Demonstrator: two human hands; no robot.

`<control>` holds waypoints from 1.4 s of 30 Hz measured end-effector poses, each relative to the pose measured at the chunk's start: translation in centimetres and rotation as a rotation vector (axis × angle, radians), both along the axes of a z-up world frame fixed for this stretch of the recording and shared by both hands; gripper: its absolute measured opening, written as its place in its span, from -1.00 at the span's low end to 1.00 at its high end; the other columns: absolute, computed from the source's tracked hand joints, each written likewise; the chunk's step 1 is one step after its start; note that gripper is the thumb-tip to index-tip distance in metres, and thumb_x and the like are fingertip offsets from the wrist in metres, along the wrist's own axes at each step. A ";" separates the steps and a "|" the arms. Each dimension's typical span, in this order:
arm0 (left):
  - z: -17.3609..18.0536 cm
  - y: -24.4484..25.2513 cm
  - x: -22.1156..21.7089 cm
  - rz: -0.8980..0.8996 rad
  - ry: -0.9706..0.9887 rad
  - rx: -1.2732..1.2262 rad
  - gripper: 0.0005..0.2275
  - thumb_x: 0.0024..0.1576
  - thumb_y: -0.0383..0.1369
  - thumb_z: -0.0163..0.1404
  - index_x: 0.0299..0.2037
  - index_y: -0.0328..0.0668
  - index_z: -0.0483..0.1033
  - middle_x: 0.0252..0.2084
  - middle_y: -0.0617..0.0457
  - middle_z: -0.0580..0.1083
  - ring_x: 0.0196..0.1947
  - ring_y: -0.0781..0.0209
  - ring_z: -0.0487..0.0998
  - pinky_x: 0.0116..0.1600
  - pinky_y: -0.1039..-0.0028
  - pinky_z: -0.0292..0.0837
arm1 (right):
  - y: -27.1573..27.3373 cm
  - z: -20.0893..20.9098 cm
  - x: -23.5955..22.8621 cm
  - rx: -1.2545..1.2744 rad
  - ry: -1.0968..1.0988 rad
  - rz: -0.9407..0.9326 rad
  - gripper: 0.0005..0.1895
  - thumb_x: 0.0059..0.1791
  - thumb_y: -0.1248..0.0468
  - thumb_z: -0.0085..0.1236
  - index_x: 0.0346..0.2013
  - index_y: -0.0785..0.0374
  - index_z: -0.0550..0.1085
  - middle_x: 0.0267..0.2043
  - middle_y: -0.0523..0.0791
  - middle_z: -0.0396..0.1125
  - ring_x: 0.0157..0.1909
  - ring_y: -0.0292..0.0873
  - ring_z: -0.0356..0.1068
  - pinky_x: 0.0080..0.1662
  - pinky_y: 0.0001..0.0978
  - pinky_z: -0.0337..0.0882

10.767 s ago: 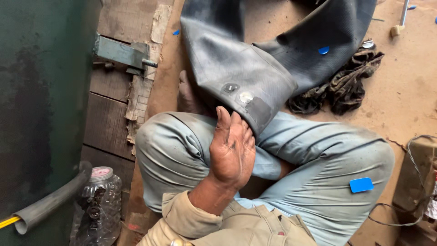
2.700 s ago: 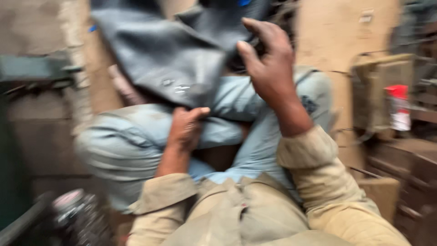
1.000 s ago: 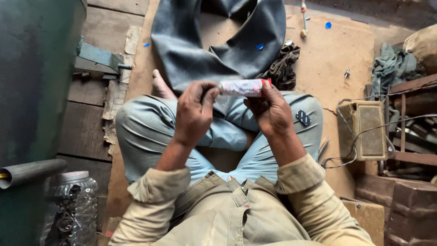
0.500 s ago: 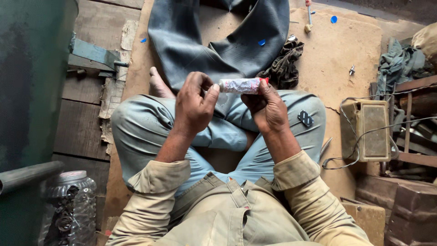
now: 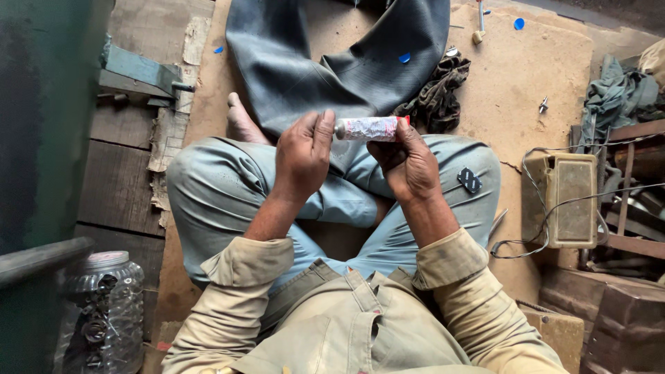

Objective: The person repairs a tire inner tube. They grind the rubber surface with a power grinder, apply adhesive from a tube to the prepared spots, and press patches onto the surface by hand and with a metal scraper.

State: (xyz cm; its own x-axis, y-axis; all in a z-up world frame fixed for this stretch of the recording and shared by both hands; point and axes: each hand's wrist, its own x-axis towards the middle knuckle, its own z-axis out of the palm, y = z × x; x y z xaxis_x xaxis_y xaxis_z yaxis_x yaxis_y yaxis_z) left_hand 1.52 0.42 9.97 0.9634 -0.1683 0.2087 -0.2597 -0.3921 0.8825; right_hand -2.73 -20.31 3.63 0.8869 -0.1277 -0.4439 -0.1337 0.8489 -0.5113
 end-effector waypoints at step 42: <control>-11.7 0.0 1.2 0.258 0.751 -1.390 -0.83 0.31 -0.25 -0.01 -0.12 -0.18 0.48 -0.17 0.09 0.48 -0.13 0.26 0.49 0.02 0.40 0.49 | 0.7 2.8 2.5 -0.863 -0.201 -0.021 -0.81 0.12 0.30 0.18 -0.08 0.40 0.52 -0.21 -0.08 0.46 -0.24 -0.22 0.51 -0.16 -0.25 0.65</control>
State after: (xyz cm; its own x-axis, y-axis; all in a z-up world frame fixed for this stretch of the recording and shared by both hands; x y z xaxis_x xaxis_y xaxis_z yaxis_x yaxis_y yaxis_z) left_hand 2.75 0.45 -1.73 0.8846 -0.0845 -0.4587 0.3206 0.8244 0.4664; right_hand -0.21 -19.57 6.40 0.9315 -0.3631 -0.0217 0.0386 0.1580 -0.9867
